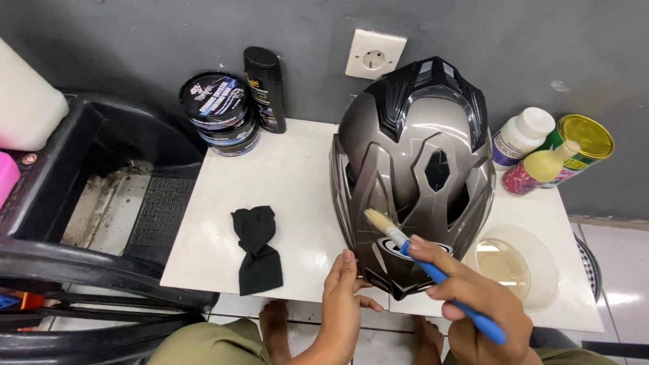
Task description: The person cleans a gray motorcycle helmet placed on a white table. They use a blue brush to apply a liquid from a bowl onto the helmet's surface, then wipe it with a black cloth.
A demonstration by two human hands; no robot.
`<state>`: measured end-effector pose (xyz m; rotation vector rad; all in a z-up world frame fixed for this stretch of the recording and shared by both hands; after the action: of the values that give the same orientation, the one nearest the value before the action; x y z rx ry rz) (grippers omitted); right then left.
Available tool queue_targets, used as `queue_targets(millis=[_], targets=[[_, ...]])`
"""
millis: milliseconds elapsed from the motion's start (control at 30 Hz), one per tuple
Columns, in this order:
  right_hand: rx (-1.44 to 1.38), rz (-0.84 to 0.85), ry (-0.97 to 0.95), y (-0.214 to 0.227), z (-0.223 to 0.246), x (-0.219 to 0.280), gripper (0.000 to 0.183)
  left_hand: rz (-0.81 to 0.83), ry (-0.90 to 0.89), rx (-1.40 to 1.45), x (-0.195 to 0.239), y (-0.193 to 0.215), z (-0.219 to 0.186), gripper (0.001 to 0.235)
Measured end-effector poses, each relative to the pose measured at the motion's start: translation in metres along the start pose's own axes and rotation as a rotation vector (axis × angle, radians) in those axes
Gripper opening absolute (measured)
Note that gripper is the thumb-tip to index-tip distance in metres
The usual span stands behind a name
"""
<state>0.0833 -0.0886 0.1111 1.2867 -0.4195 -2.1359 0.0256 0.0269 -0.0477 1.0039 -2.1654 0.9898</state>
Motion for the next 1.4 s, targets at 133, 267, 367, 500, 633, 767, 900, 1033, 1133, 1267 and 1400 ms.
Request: queue_targets(millis=[133,267,367,500,633,767,900,1033,1133,1267,1400], targets=[[-0.125,-0.135,0.014,0.005,-0.017,-0.018,0.024,0.027,-0.032,0.048,0.007,-0.007,-0.005,0.068],[0.006,-0.197,0.019,0.001,-0.038,-0.038,0.019,0.040,-0.071,0.121,0.004,-0.008,-0.005,0.050],[-0.073,-0.184,0.047,-0.002,-0.028,-0.032,0.022,0.066,-0.093,0.106,0.004,-0.007,-0.005,0.042],[-0.112,-0.092,-0.025,-0.002,-0.006,-0.010,0.024,0.018,-0.047,0.108,0.001,-0.004,-0.003,0.061],[0.018,-0.093,0.023,0.004,0.001,-0.012,0.029,-0.001,0.002,0.069,0.002,-0.003,-0.002,0.073],[0.164,0.021,0.192,0.002,-0.003,-0.052,0.018,0.012,-0.033,0.092,-0.002,-0.004,0.001,0.079],[0.298,0.259,0.289,-0.015,-0.022,-0.060,0.011,0.051,-0.078,0.110,0.001,-0.007,-0.005,0.062],[0.394,0.633,0.016,-0.033,-0.040,-0.018,0.042,0.099,-0.113,0.160,-0.008,-0.003,0.000,0.071],[0.334,0.726,0.067,-0.034,-0.016,0.000,0.046,0.064,-0.091,0.158,-0.009,-0.001,0.001,0.079],[0.365,0.665,0.372,-0.028,0.033,0.006,0.015,0.029,-0.048,0.101,0.001,0.001,-0.007,0.089],[0.270,0.785,0.284,-0.022,0.018,0.009,0.021,0.009,-0.057,0.081,-0.004,0.004,-0.004,0.089]])
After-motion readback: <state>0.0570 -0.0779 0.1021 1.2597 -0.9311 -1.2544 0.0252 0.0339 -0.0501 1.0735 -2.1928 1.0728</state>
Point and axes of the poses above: each hand's wrist, its own x-axis away from the middle knuckle, its own y-axis out of the back of the hand, z = x × y, the point moved 5 cm from there along -x, towards the middle knuckle, and after that the axes turned 6 degrees about x, right-handed, at the moved point
